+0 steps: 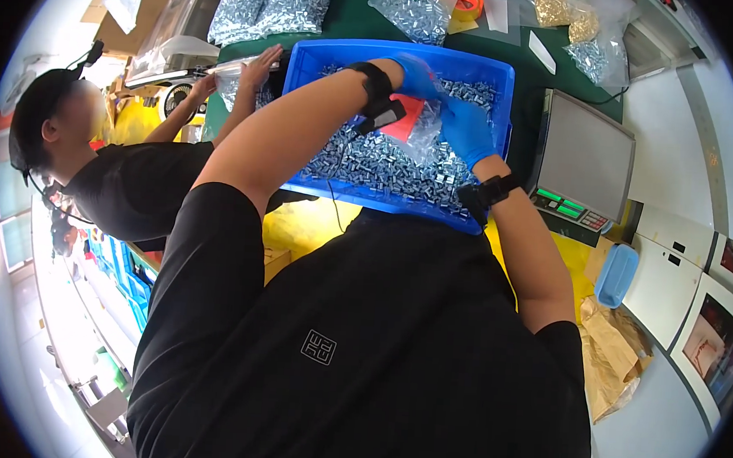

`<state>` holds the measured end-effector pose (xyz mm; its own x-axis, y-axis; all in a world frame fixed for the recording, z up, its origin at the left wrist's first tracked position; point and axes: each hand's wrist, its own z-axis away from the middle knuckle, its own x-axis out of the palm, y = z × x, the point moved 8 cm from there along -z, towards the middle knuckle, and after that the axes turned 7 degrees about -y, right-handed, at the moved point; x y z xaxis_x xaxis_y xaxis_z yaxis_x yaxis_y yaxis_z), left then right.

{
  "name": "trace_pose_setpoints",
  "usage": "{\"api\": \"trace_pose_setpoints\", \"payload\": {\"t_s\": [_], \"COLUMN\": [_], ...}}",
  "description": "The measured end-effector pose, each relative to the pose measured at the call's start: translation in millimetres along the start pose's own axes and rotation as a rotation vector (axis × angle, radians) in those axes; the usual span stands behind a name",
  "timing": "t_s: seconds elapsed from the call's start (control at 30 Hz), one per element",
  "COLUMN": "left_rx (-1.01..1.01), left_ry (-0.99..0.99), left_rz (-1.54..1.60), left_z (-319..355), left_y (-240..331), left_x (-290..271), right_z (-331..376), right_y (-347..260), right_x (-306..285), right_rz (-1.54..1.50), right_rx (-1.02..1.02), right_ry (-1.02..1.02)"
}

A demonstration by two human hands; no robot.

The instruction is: Scooping small metal parts from a bin into plastic bags, weighing them on a scale, and organizing them.

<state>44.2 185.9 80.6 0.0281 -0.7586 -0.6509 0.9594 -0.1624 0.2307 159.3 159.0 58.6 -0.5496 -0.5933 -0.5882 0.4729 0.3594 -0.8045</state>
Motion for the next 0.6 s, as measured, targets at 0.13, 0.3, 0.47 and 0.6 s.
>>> {"api": "trace_pose_setpoints", "payload": {"t_s": [0.13, 0.3, 0.47, 0.6], "left_rx": [-0.09, -0.192, -0.315, -0.219], "left_ry": [0.131, 0.04, 0.327, 0.52], "left_rz": [0.0, 0.017, 0.199, 0.595], "left_z": [13, 43, 91, 156], "left_y": [-1, 20, -10, -51], "left_x": [-6, -6, 2, -4], "right_z": [9, 12, 25, 30], "right_y": [11, 8, -25, -64], "right_x": [-3, -8, -26, -15], "right_rz": [-0.06, 0.096, 0.252, 0.249], "right_rx": [0.096, 0.002, 0.082, -0.135], "right_ry": [0.07, 0.131, 0.097, -0.02]}}
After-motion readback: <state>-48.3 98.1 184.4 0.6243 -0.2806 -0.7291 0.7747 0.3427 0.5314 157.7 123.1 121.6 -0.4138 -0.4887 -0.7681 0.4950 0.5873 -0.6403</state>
